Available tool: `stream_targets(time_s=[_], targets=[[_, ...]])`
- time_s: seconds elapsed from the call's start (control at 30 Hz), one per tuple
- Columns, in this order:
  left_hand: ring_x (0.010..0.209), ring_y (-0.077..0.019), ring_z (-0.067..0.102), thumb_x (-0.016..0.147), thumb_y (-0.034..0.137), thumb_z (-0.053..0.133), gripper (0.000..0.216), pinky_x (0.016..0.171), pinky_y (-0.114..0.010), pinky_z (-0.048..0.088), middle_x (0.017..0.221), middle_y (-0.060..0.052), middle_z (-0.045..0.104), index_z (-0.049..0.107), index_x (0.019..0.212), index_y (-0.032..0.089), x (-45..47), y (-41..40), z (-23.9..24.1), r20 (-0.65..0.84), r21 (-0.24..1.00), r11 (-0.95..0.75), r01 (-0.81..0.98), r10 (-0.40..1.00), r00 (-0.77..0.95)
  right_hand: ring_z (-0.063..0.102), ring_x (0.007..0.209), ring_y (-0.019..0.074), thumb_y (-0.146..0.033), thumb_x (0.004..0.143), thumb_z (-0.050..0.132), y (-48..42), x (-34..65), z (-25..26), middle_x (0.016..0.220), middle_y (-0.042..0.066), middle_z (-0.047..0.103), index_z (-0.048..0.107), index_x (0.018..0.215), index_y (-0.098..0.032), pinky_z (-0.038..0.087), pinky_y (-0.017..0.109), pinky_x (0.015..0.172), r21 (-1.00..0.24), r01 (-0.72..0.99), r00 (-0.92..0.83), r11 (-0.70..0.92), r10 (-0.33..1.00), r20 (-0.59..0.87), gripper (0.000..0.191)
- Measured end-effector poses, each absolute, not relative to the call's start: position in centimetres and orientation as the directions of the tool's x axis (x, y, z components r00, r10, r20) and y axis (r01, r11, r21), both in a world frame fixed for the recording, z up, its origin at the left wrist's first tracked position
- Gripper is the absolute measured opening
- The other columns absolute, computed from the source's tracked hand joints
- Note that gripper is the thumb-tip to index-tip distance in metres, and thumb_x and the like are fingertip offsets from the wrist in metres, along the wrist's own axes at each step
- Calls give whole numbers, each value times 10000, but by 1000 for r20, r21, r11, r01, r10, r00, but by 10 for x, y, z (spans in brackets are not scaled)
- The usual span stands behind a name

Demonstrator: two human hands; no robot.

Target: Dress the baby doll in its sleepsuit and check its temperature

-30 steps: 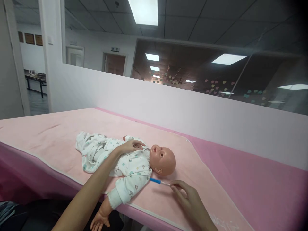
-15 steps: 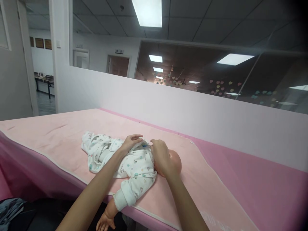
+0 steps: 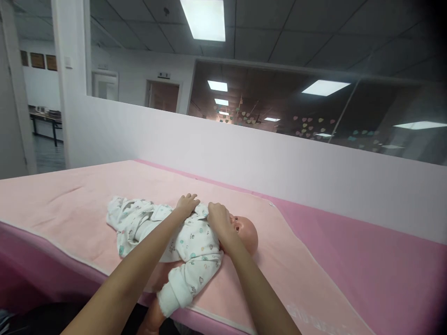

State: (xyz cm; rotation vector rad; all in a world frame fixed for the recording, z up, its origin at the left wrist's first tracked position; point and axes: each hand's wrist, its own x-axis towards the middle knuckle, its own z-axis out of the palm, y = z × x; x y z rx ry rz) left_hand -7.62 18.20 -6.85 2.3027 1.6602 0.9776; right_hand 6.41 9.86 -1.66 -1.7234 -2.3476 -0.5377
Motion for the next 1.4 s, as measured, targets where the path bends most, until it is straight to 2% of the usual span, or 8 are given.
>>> stream_targets(time_s=[0.13,0.33,0.5,0.73,0.9,1.07,1.23,1.4], targets=[[1072,-269,434,696,25,471,255,964,-410,235,989,-122,562,565,884,168,-68,174,-64,488,325,-424,845,841,234,646,784,198,-9,794,435,101,54,-22,794,115,657,576,893,-123,446,241,602,221,939,-327,264,884,334,207],[964,-287,465,664,97,507,354,826,-396,304,946,-110,580,561,1002,188,-84,148,-71,511,181,-373,910,826,237,641,775,202,-23,801,451,103,46,-23,814,114,656,562,916,-124,436,259,610,251,923,-364,292,874,321,189],[948,-263,482,632,68,481,473,804,-366,309,989,-45,609,620,1023,294,-90,151,-73,417,220,-374,901,871,260,603,816,200,-37,778,494,84,55,-18,761,99,655,601,828,-143,399,296,734,288,886,-445,362,840,312,158],[979,-273,490,636,77,457,388,849,-385,316,1085,-51,619,684,911,232,-89,159,-72,374,265,-313,912,905,202,535,870,221,-43,749,467,44,95,-28,846,102,646,642,748,-158,294,414,888,392,787,-607,477,716,346,210],[1010,-275,494,631,90,454,419,850,-379,345,1083,-52,629,669,960,234,-89,156,-70,354,245,-286,926,916,189,530,982,168,-267,857,406,57,137,-14,1091,35,614,628,985,-236,356,280,823,-54,829,-476,557,752,456,258],[1043,-242,500,633,92,443,509,843,-364,374,1103,-5,622,600,1068,305,-88,153,-70,311,193,-258,947,931,190,575,772,168,-513,830,390,89,169,-11,807,28,675,668,757,-206,378,253,677,-547,761,-217,349,932,291,421],[1009,-272,532,671,165,459,451,820,-418,394,1020,-77,643,559,1100,259,-85,154,-71,249,114,-165,980,959,133,579,848,185,-442,724,568,106,187,-30,854,23,678,660,756,-163,414,264,758,-918,283,-220,279,950,221,295],[967,-286,555,670,177,453,379,799,-459,396,977,-86,655,577,1024,231,-83,152,-71,245,98,-97,990,967,71,624,769,187,-454,700,596,107,198,-49,765,25,687,647,758,-163,455,290,784,-993,-116,-212,3,977,28,301]])
